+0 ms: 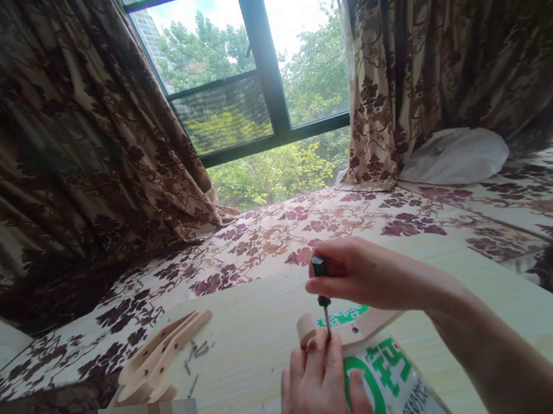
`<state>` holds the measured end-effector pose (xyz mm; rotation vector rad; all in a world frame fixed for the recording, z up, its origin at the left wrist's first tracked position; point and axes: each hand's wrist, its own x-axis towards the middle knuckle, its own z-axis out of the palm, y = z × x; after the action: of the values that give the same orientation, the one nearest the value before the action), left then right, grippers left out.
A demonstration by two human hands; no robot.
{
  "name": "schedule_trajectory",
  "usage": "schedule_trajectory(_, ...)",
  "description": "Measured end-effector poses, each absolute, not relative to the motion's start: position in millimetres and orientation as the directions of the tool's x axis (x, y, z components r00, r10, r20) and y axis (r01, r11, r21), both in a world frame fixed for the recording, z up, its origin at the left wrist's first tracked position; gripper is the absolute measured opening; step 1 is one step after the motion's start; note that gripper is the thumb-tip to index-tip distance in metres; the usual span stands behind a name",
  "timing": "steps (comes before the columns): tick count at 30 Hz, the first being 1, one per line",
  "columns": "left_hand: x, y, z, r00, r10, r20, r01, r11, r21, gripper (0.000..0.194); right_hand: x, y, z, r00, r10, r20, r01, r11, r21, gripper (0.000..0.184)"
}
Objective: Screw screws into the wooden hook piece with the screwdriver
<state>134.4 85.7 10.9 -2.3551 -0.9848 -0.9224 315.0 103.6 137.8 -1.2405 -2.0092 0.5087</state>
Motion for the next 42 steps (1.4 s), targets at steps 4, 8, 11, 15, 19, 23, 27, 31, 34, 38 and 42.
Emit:
schedule_trajectory(4, 132.8, 88.4, 11.1, 0.582, 0.404, 0.706, 0.706, -0.682, -0.191, 0.036, 315.4, 101.1, 139.3, -0.352, 0.87, 0.346, 0.567, 0.492, -0.66, 0.009)
schedule_trajectory(8, 129.5, 92.3, 11.5, 0.615, 0.374, 0.694, 0.691, -0.68, -0.245, 0.037, 314.0, 104.9, 138.9, -0.279, 0.879, 0.387, 0.633, 0.471, -0.615, 0.023)
schedule_trajectory(11, 129.4, 91.3, 10.8, 0.616, 0.383, 0.688, 0.703, -0.662, -0.261, 0.036, 312.7, 105.8, 138.4, -0.28, 0.876, 0.392, 0.624, 0.476, -0.619, 0.02)
schedule_trajectory(15, 130.6, 89.7, 9.4, 0.614, 0.388, 0.687, 0.712, -0.648, -0.27, 0.038, 311.3, 102.0, 138.9, -0.38, 0.87, 0.313, 0.539, 0.484, -0.69, 0.009)
schedule_trajectory(19, 130.6, 90.1, 9.2, 0.617, 0.394, 0.681, 0.708, -0.657, -0.26, 0.038, 309.8, 104.6, 138.7, -0.349, 0.878, 0.326, 0.571, 0.475, -0.669, 0.019)
schedule_trajectory(23, 128.8, 91.0, 8.4, 0.62, 0.393, 0.679, 0.708, -0.653, -0.269, 0.038, 309.3, 108.5, 136.5, -0.288, 0.885, 0.366, 0.601, 0.464, -0.651, 0.022)
schedule_trajectory(27, 128.0, 91.9, 7.9, 0.62, 0.385, 0.684, 0.712, -0.641, -0.285, 0.038, 309.3, 106.3, 134.6, -0.369, 0.867, 0.334, 0.531, 0.492, -0.689, 0.013)
schedule_trajectory(31, 129.9, 90.3, 9.5, 0.611, 0.403, 0.681, 0.71, -0.66, -0.247, 0.037, 307.6, 108.0, 134.6, -0.365, 0.871, 0.33, 0.548, 0.488, -0.68, 0.022)
schedule_trajectory(34, 131.1, 88.4, 9.7, 0.579, 0.447, 0.681, 0.736, -0.646, -0.202, 0.036, 307.0, 110.9, 134.6, -0.326, 0.872, 0.364, 0.58, 0.489, -0.652, 0.024)
schedule_trajectory(38, 129.9, 88.9, 8.7, 0.606, 0.4, 0.688, 0.704, -0.672, -0.23, 0.037, 310.8, 107.4, 135.3, -0.341, 0.872, 0.351, 0.539, 0.487, -0.687, 0.015)
schedule_trajectory(42, 129.3, 89.6, 9.6, 0.599, 0.408, 0.689, 0.712, -0.665, -0.225, 0.038, 316.6, 102.6, 137.8, -0.379, 0.857, 0.35, 0.484, 0.506, -0.714, 0.011)
